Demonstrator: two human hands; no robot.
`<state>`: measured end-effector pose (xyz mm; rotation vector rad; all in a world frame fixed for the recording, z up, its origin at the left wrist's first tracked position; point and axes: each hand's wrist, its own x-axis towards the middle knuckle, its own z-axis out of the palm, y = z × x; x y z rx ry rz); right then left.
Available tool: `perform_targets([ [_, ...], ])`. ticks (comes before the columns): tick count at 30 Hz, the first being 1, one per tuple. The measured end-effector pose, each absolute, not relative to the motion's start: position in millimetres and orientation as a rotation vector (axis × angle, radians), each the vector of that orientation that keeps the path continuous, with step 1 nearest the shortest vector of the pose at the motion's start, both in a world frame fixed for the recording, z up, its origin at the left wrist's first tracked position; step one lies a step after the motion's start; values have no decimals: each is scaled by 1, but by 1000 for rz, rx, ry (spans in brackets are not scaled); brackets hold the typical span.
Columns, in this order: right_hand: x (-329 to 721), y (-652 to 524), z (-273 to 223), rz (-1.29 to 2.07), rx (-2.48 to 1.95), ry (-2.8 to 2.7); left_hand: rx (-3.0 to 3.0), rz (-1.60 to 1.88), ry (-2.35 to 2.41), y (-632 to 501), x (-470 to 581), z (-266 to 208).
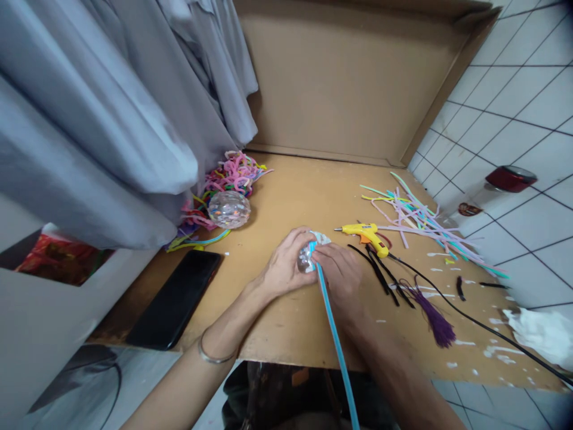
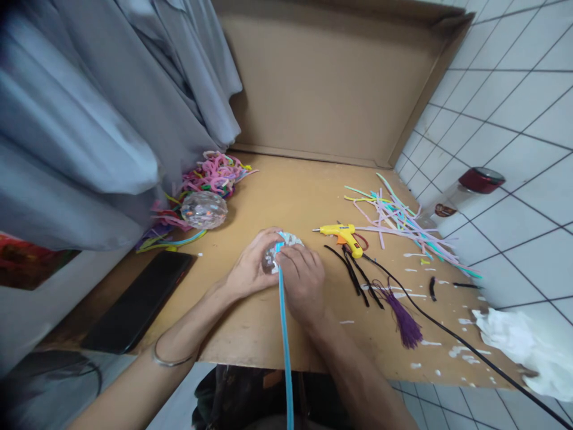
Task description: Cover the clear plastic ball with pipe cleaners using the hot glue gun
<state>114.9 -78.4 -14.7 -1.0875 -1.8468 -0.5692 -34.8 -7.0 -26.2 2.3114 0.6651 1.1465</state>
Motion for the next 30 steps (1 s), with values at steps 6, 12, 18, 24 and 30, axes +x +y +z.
perform_targets([
  [6,114,-77,-19,-585,-1075,-1820,2337,1109,690,-8,-34,-32],
  [12,113,-77,-20,-610,-1083,-1801,2377,1085,686,-8,-35,-35],
  [18,110,-77,-16,-631,-1083,-1798,2373,1122,692,-8,-34,-35],
  [24,107,-74,-19,-672,-1036,-1718,2334,1203,710,-8,-32,-37],
  [30,110,-75,-20,-629,-1031,-1753,2336,1217,734,-8,-30,-39],
])
